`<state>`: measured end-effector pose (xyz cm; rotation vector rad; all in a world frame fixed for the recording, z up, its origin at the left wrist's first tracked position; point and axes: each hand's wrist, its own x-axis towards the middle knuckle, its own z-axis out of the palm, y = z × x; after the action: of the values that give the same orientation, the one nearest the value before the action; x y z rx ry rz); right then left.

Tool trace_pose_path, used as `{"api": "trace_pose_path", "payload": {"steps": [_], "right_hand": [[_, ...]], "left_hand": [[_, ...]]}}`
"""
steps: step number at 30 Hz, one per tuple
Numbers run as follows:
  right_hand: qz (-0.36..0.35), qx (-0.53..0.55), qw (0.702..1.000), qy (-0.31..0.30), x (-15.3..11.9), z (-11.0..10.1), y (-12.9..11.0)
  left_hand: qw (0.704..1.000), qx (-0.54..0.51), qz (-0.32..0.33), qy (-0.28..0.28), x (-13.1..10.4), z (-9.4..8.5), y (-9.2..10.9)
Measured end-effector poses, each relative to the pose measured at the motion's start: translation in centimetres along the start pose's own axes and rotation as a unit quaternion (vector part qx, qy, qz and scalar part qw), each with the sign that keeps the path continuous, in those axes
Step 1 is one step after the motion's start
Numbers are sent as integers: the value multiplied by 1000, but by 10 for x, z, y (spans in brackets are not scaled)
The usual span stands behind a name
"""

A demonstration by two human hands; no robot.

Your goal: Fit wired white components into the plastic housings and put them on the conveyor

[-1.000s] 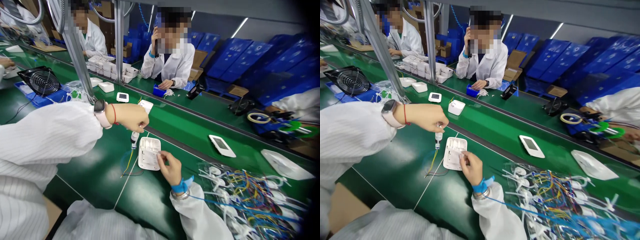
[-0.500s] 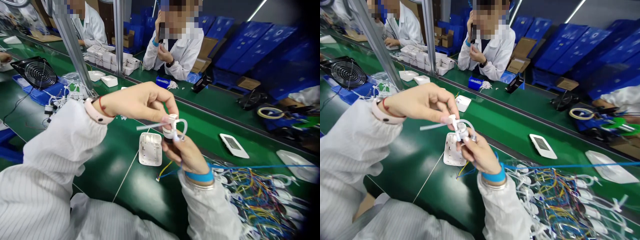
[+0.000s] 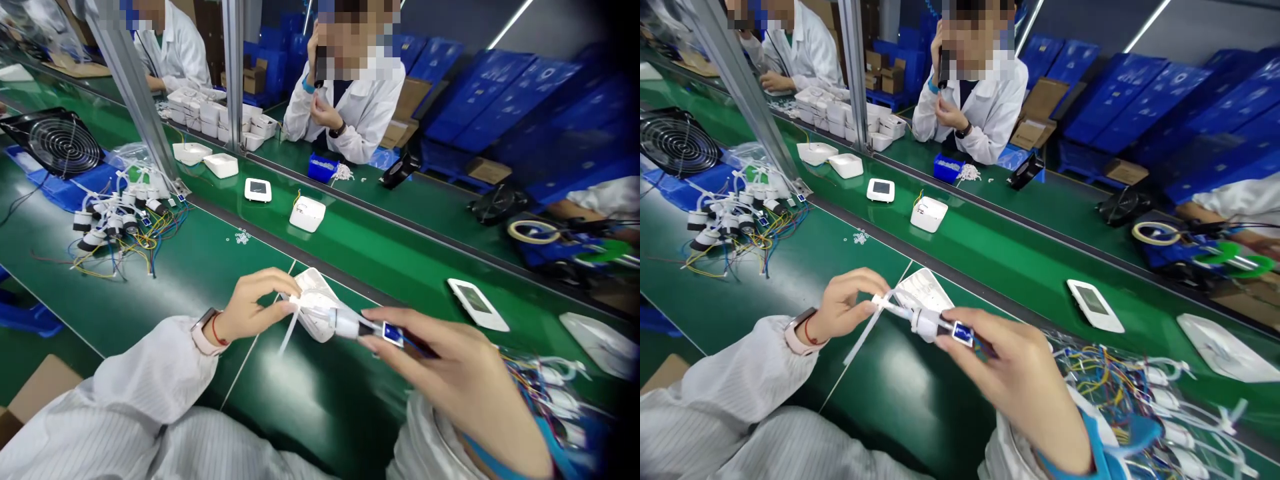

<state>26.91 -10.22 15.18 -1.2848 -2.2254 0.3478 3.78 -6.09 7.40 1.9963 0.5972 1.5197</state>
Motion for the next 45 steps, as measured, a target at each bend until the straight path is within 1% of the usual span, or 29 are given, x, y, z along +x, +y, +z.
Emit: {"api": "trace_pose_path", "payload": {"steps": [2, 3, 5, 7, 8, 9, 10, 12, 13, 15, 18, 20, 22, 24, 26, 28, 30, 32, 34, 36, 37, 40, 45], "right_hand": [[-8, -28, 999, 17, -15, -6, -13], [-6, -44, 999, 26, -23, -9, -18], [7, -75, 996, 52, -35, -14, -20], [12, -92, 994, 61, -38, -16, -13], [11, -92, 995, 46, -34, -15, -6], [11, -85, 996, 19, -28, -12, 3], [22, -78, 996, -25, -19, -7, 14], [65, -75, 993, -71, 2, 7, 39], [87, -68, 990, -89, 13, 15, 51], [109, -25, 985, -129, 28, 30, 70], [127, 55, 975, -172, 35, 43, 86], [134, 98, 966, -200, 34, 48, 88], [131, 121, 959, -221, 33, 53, 86], [119, 117, 963, -212, 33, 59, 81], [105, 88, 976, -172, 33, 68, 74], [99, 39, 987, -122, 32, 78, 62], [108, -23, 989, -97, 29, 89, 47], [133, -95, 980, -110, 25, 100, 31], [167, -161, 962, -142, 21, 109, 19], [193, -197, 947, -165, 19, 116, 13], [195, -200, 945, -172, 18, 118, 14], [168, -179, 953, -175, 19, 118, 29], [129, -154, 968, -154, 20, 110, 65]], "left_hand": [[999, -33, -8, 13, -3, 8, 7], [999, -48, -18, 4, -5, 14, 8], [996, -71, -43, -36, -13, 28, 7], [991, -62, -65, -99, -23, 45, 0], [988, -38, -75, -132, -28, 53, -5], [983, -1, -85, -165, -32, 61, -11], [975, 43, -94, -195, -37, 67, -16], [956, 128, -106, -243, -42, 75, -28], [947, 160, -103, -261, -44, 75, -33], [935, 194, -82, -287, -44, 67, -43], [934, 184, -49, -301, -42, 41, -57], [942, 159, -37, -293, -38, 23, -64], [953, 152, -34, -261, -33, 8, -66], [963, 155, -29, -220, -28, -3, -66], [968, 149, -27, -199, -23, -12, -66], [970, 134, -34, -200, -19, -19, -68], [970, 117, -47, -208, -17, -24, -72], [970, 97, -50, -217, -16, -28, -79], [970, 82, -39, -227, -14, -29, -88], [967, 72, -28, -243, -11, -27, -96], [965, 66, -26, -254, -9, -25, -99], [958, 66, -27, -277, -8, -17, -105], [959, 101, -22, -265, -15, -5, -99]]}}
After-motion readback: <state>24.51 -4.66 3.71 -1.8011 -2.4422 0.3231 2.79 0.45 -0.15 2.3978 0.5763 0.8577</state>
